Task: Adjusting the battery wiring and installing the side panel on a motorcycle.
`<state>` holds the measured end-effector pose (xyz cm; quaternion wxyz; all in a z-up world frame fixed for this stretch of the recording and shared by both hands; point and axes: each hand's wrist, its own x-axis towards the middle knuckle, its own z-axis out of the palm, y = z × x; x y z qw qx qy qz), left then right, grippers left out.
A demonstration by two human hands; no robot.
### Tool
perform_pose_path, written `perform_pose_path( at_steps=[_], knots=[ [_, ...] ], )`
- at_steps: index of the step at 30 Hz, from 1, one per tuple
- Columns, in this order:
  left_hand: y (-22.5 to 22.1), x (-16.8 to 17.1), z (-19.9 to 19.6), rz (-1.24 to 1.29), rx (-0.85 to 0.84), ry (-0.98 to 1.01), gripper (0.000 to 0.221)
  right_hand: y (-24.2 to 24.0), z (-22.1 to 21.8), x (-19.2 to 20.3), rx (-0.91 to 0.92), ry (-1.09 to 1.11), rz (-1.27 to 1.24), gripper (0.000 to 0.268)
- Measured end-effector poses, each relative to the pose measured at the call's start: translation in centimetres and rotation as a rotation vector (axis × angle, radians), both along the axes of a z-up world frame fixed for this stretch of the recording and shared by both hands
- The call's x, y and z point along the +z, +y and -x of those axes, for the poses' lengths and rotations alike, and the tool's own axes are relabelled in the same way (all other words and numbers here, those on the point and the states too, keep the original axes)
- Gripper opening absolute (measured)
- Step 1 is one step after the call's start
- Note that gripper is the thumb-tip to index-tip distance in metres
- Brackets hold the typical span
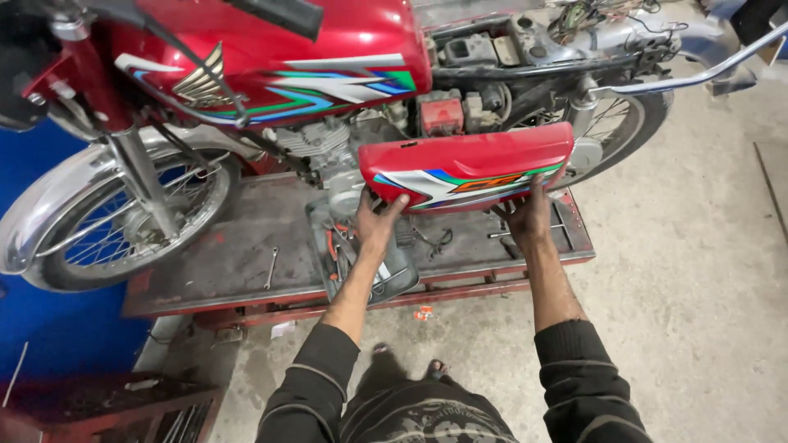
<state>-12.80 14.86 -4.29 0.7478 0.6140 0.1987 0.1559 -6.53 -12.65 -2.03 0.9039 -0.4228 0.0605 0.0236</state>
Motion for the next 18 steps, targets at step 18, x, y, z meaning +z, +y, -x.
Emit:
perform_pose_path(
  at_steps=[18],
  knots=[
    [0.4,4.2,-6.1,-0.014,0.071,-0.058,0.089,1.6,-7.3,2.9,0.069,0.021,-0.018,0.077]
  ],
)
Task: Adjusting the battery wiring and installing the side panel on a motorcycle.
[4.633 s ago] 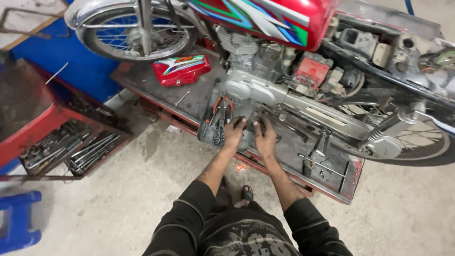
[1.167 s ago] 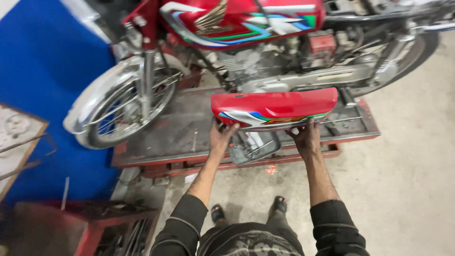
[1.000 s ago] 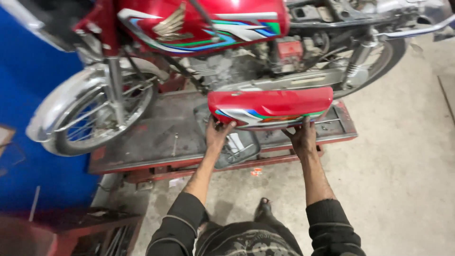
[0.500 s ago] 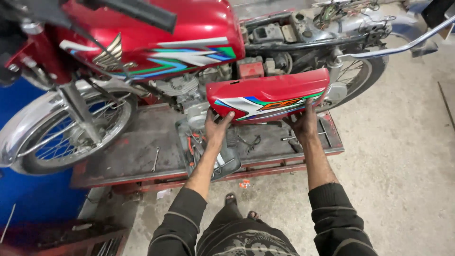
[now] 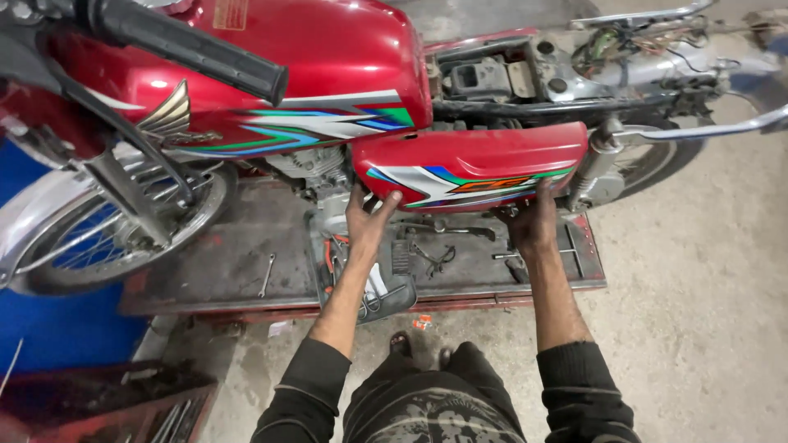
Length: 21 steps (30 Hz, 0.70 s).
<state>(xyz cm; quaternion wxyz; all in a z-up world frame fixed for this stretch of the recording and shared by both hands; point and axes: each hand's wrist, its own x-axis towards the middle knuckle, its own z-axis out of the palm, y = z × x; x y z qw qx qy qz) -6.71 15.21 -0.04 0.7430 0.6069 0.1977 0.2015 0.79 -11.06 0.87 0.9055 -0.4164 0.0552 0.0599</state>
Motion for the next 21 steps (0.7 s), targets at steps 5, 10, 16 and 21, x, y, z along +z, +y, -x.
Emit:
perform_pose_path(
  at_steps=[5,10,16,21],
  knots=[
    [0.3,0.7,0.3,0.028,0.039,0.005,0.089,0.3,-0.5,-1.0,0.065,0.028,0.039,0.075],
    [-1.5,3.6,0.7,0.084,0.011,0.026,0.099,-0.4,-0.8,-1.4,0.11,-0.027,0.043,0.07],
    [-2.9,5.1,0.5,0.106,0.1,0.052,0.09,-0.9,-0.5,-0.8,0.122,-0.037,0.057,0.068],
    [-3.0,5.8,0.2,0.086,0.135,0.054,0.095,-0.5,-0.2,0.1,0.108,-0.017,0.048,0.071]
  ],
)
